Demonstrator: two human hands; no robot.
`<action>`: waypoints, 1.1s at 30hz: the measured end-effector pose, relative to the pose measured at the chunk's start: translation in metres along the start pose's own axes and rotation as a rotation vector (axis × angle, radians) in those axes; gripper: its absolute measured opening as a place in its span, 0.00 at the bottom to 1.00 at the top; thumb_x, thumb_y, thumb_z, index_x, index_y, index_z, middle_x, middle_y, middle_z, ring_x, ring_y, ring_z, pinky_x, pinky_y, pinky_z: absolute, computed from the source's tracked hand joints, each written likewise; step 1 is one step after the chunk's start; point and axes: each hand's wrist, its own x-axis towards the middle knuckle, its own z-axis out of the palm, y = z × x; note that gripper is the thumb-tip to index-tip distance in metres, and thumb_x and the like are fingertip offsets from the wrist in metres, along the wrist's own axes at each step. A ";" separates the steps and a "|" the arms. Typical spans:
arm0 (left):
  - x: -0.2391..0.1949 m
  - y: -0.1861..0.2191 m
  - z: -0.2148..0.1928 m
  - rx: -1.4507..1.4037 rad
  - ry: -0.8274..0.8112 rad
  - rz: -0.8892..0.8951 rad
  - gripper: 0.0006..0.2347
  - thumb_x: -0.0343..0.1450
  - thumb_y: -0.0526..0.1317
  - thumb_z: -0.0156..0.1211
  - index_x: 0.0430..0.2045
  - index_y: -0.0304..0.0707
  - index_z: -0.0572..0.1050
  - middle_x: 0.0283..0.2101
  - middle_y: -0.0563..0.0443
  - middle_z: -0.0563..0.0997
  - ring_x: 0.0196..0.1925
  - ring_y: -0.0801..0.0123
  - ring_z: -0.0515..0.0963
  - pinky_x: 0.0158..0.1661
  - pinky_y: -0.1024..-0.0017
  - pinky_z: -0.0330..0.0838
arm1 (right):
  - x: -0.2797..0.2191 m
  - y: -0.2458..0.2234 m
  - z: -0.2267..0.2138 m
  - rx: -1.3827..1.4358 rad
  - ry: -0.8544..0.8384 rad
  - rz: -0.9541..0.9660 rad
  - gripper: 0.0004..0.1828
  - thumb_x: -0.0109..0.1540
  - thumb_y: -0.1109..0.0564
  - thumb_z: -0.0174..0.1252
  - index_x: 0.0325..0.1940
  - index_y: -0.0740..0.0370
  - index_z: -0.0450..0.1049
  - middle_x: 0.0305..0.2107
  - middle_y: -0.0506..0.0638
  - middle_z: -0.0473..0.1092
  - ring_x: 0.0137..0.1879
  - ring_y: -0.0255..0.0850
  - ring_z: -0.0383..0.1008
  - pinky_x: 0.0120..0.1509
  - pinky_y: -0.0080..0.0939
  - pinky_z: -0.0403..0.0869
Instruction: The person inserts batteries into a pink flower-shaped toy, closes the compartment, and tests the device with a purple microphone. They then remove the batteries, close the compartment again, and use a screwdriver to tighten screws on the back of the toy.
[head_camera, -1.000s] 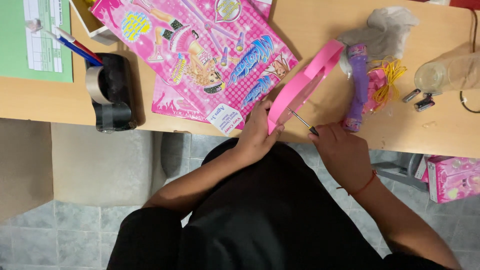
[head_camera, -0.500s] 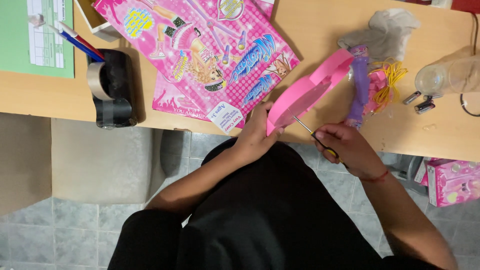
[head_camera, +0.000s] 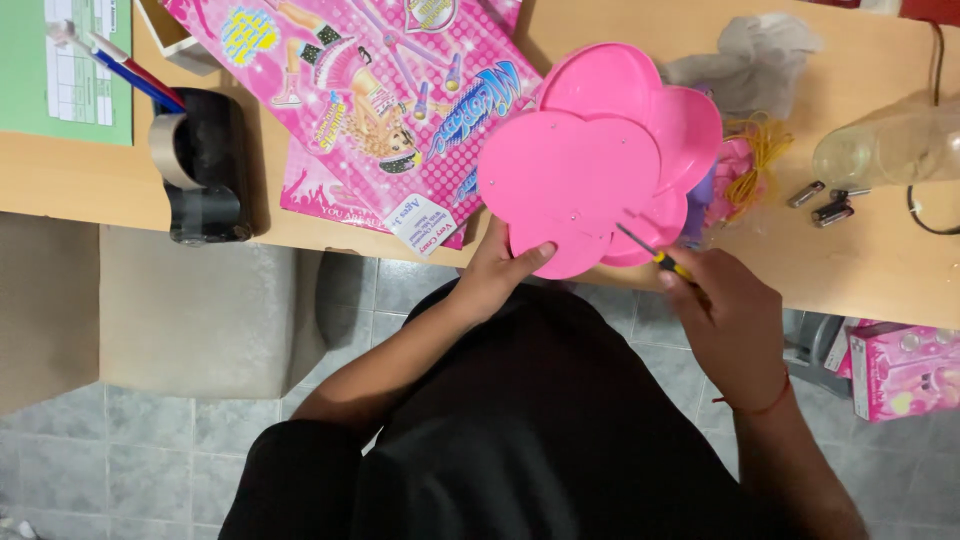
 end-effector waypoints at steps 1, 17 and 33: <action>0.000 -0.003 0.005 -0.048 0.013 -0.006 0.30 0.69 0.47 0.63 0.63 0.35 0.59 0.61 0.45 0.70 0.66 0.62 0.67 0.67 0.63 0.63 | -0.004 0.003 -0.003 0.095 0.006 0.121 0.12 0.71 0.55 0.53 0.54 0.61 0.78 0.39 0.50 0.74 0.44 0.44 0.73 0.49 0.42 0.68; -0.012 -0.005 0.083 0.191 0.038 0.191 0.30 0.77 0.38 0.55 0.70 0.27 0.47 0.61 0.29 0.63 0.69 0.42 0.62 0.65 0.40 0.57 | -0.044 0.069 0.018 -0.017 0.254 -0.068 0.08 0.67 0.55 0.67 0.50 0.50 0.84 0.29 0.45 0.75 0.34 0.45 0.78 0.39 0.39 0.77; -0.025 -0.038 0.129 0.458 0.176 0.312 0.25 0.77 0.40 0.54 0.63 0.22 0.53 0.54 0.28 0.64 0.64 0.34 0.66 0.61 0.42 0.62 | -0.059 0.098 -0.015 -0.206 0.177 -0.166 0.06 0.68 0.51 0.64 0.49 0.45 0.83 0.27 0.44 0.75 0.34 0.44 0.80 0.39 0.42 0.78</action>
